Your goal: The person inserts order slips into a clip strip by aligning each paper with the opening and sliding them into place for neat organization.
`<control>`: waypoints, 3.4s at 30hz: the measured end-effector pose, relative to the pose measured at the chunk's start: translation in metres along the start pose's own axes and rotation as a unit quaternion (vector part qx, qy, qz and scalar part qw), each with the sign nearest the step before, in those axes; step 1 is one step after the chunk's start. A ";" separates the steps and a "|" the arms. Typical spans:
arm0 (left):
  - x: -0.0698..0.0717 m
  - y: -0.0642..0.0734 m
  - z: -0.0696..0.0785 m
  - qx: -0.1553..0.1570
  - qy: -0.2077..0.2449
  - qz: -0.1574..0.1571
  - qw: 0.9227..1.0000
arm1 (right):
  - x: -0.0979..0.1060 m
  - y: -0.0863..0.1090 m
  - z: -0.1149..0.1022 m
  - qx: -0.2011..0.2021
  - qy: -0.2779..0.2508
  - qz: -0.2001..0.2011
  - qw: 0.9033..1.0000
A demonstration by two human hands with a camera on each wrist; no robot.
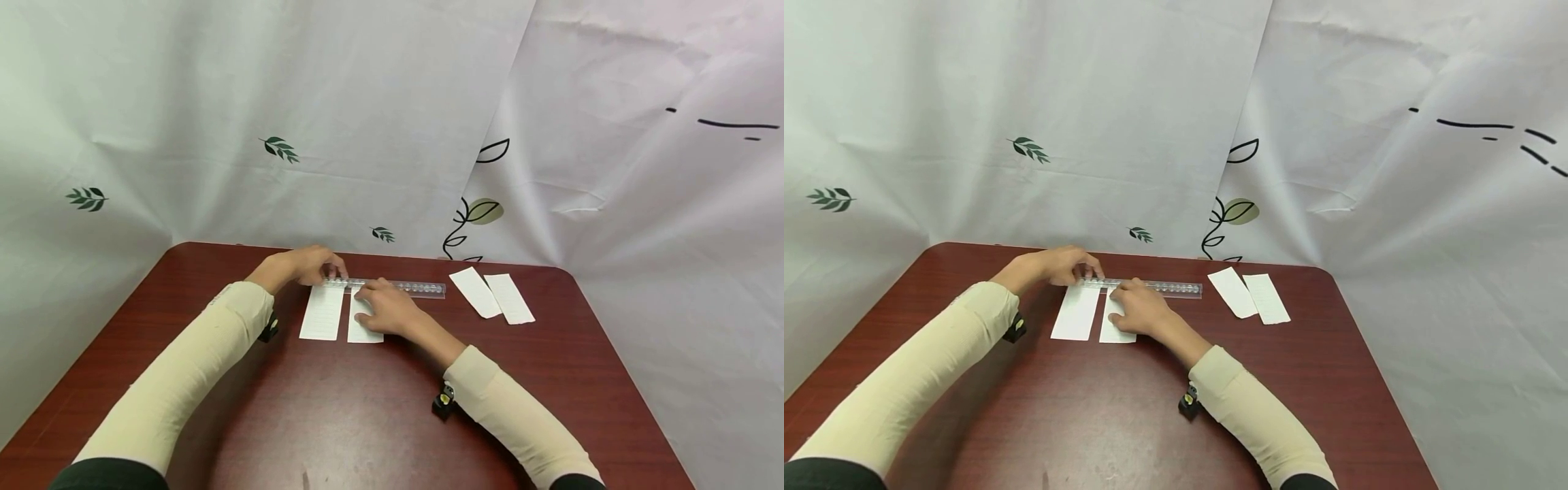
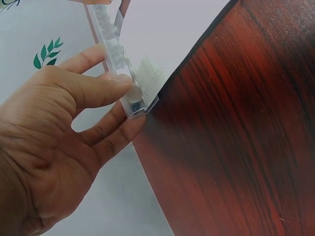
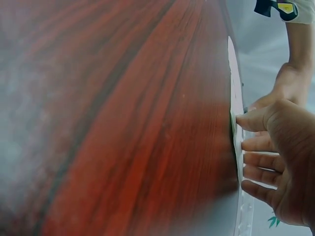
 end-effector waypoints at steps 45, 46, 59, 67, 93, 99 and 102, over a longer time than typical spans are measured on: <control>0.002 0.002 0.002 -0.004 -0.024 0.009 1.000 | -0.006 -0.010 -0.018 -0.021 0.017 -0.003 1.000; 0.002 0.002 0.002 -0.005 -0.025 0.009 1.000 | -0.006 -0.010 -0.018 -0.022 0.018 -0.004 1.000; 0.000 0.001 0.002 0.005 -0.025 0.009 1.000 | -0.009 -0.011 -0.019 -0.035 0.016 -0.007 0.999; 0.000 0.001 0.001 0.005 -0.015 0.002 1.000 | -0.010 -0.008 -0.018 -0.021 -0.001 0.012 1.000; -0.006 0.007 0.004 0.002 -0.029 0.024 0.999 | 0.066 0.045 -0.029 -0.037 -0.041 0.015 0.998; -0.006 0.009 0.004 -0.007 -0.033 0.033 0.999 | 0.072 0.051 -0.017 -0.039 -0.045 0.019 0.998; -0.007 0.009 0.004 -0.007 -0.033 0.036 0.999 | 0.076 0.057 -0.011 -0.048 -0.048 0.016 0.998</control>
Point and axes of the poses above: each hand's wrist, its own y-axis away from the middle knuckle, its own x-axis out of the back of the hand, z = x × y, the point moved 2 cm from there along -y, towards the middle knuckle, and after that the axes turned 8 degrees about -x, right-handed, at the moved point
